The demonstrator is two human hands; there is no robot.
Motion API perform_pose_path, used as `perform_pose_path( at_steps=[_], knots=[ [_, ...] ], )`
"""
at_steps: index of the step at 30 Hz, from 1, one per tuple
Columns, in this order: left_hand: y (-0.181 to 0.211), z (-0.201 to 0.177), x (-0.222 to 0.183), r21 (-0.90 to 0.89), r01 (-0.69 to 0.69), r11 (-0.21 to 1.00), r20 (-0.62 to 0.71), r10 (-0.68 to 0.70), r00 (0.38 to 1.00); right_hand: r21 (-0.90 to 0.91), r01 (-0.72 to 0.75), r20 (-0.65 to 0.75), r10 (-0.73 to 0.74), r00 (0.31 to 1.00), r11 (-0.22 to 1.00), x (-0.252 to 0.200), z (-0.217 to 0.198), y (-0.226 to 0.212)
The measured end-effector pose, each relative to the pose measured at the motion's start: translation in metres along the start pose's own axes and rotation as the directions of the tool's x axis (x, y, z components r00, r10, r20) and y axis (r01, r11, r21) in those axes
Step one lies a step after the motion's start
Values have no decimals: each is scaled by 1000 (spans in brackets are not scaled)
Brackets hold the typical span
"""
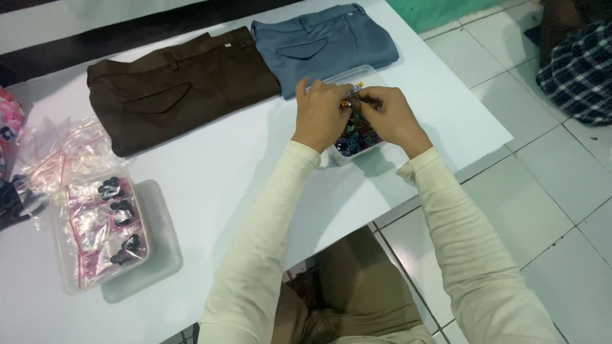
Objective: Sorting small black buttons from a container of colorful beads and placing them on a table
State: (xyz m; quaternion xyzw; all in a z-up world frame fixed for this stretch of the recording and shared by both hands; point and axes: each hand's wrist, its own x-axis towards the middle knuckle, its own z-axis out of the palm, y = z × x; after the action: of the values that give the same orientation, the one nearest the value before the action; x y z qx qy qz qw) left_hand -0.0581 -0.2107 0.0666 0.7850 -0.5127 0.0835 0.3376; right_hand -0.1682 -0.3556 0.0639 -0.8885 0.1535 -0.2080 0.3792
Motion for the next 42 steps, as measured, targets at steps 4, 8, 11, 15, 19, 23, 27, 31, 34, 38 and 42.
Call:
perform_pose_path(
  at_steps=[4, 8, 11, 15, 19, 23, 27, 31, 34, 38, 42],
  knots=[
    [-10, 16, 4, -52, -37, 998, -17, 36, 999, 83, 16, 7, -16, 1000, 996, 3, 0, 6],
    [-17, 22, 3, -77, -102, 992, -115, 93, 989, 137, 20, 24, -24, 999, 990, 2, -1, 6],
    [-20, 26, 4, -56, -133, 990, -167, 122, 978, 109, 20, -14, -19, 1000, 994, 4, -1, 20],
    [-7, 13, 0, 156, 16, 988, -185, 14, 983, -70, 22, -18, -24, 1000, 997, -17, -6, -38],
    [-19, 33, 1, 303, -20, 953, -138, 64, 988, -258, -56, 187, 107, 977, 965, -14, -8, -49],
    [-15, 37, -2, 313, 11, 950, 72, -35, 997, -422, -83, 195, 180, 964, 903, -8, 0, -43],
    [-11, 28, -1, 283, 56, 957, 153, -103, 983, -441, -154, 116, 226, 967, 884, -10, -3, -37],
    [-25, 32, 1, 226, 109, 968, 158, -147, 976, -443, -139, 90, 198, 976, 886, -5, 0, -23],
    [-26, 24, 3, 149, 148, 978, 163, -172, 972, -466, -33, 199, 141, 970, 884, -5, -1, -37],
    [-30, 26, 2, 132, 169, 977, 173, -191, 966, -485, 37, 281, 115, 953, 874, 3, 11, -14],
    [-29, 20, 1, 105, 185, 977, 196, -203, 959, -497, 27, 203, 86, 975, 867, 0, 14, -16]
  ],
)
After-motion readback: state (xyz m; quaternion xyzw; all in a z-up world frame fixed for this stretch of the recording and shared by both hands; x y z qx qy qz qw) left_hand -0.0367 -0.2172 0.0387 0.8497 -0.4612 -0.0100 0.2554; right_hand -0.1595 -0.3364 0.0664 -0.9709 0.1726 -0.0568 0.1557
